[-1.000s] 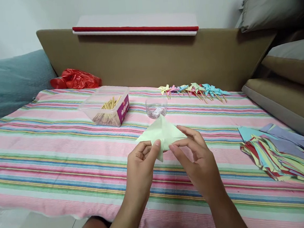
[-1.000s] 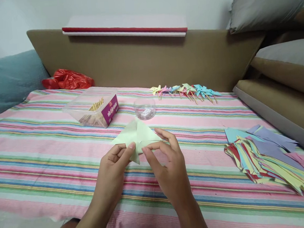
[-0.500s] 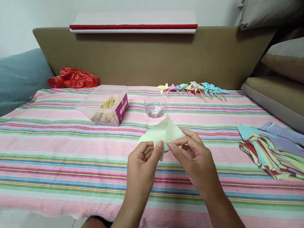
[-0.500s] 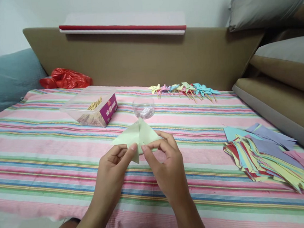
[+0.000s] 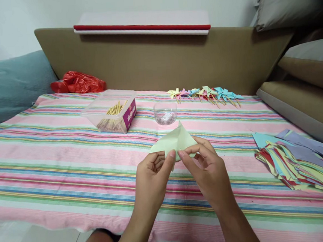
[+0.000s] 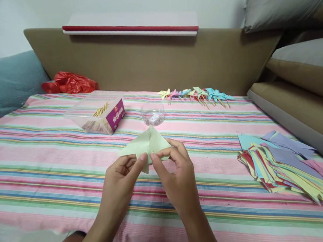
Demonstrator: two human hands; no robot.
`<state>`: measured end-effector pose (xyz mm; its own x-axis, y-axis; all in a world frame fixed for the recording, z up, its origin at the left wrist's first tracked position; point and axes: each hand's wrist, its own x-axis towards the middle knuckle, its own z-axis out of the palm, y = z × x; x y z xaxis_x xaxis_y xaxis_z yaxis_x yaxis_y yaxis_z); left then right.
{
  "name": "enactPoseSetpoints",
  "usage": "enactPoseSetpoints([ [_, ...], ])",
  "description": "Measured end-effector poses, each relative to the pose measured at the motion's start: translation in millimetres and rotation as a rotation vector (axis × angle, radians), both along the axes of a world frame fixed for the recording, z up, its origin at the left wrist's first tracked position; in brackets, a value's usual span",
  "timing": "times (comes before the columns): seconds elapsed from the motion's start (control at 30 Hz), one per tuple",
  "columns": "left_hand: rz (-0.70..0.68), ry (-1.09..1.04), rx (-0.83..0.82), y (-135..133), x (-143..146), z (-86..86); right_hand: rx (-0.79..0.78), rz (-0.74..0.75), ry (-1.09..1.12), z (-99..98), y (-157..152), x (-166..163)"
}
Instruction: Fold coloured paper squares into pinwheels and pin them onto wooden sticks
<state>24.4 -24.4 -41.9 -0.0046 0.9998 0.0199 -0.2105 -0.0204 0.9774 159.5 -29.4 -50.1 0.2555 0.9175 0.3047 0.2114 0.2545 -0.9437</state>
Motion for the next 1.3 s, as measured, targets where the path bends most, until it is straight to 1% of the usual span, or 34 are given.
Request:
enactPoseSetpoints([
  [0.4, -0.013, -0.023, -0.033, -2.4, 1.1, 3.0, 0.005, -0.037, -0.011, 0.3, 0.1, -1.5],
  [0.53, -0.023, -0.014, -0.011, -1.3, 1.0, 2.7, -0.005, -0.013, -0.015, -0.3, -0.7, -3.1],
  [0.6, -0.044, 0.011, 0.009, -0.8, 0.6, 3.2, 0.006, 0.002, 0.042, 0.2, -1.2, -6.0],
  [0.73, -0.074, 0.067, 0.051, -0.6, -1.5, 5.2, 0.102, -0.041, 0.280, 6.2, -2.1, -7.8],
  [0.8, -0.110, 0.094, 0.061, -0.1, -3.4, 5.4, 0.025, -0.034, 0.347, 11.5, -3.1, -2.4],
  [0.87, -0.174, 0.118, 0.064, 0.9, -5.5, 5.2, -0.111, 0.049, 0.356, 16.9, -5.0, 6.5],
  [0.93, -0.233, 0.158, 0.072, 2.0, -7.5, 5.2, -0.198, 0.158, 0.317, 21.2, -7.5, 15.7],
  [1.03, -0.292, 0.231, 0.074, 2.8, -9.5, 5.6, -0.241, 0.241, 0.265, 24.5, -10.8, 24.5],
  [1.17, -0.386, 0.254, 0.036, 1.9, -11.5, 5.3, -0.329, 0.247, 0.218, 23.7, -12.4, 29.4],
  [1.3, -0.392, 0.246, 0.028, 1.9, -13.7, 6.6, -0.379, 0.289, 0.169, 19.2, -11.6, 32.5],
])
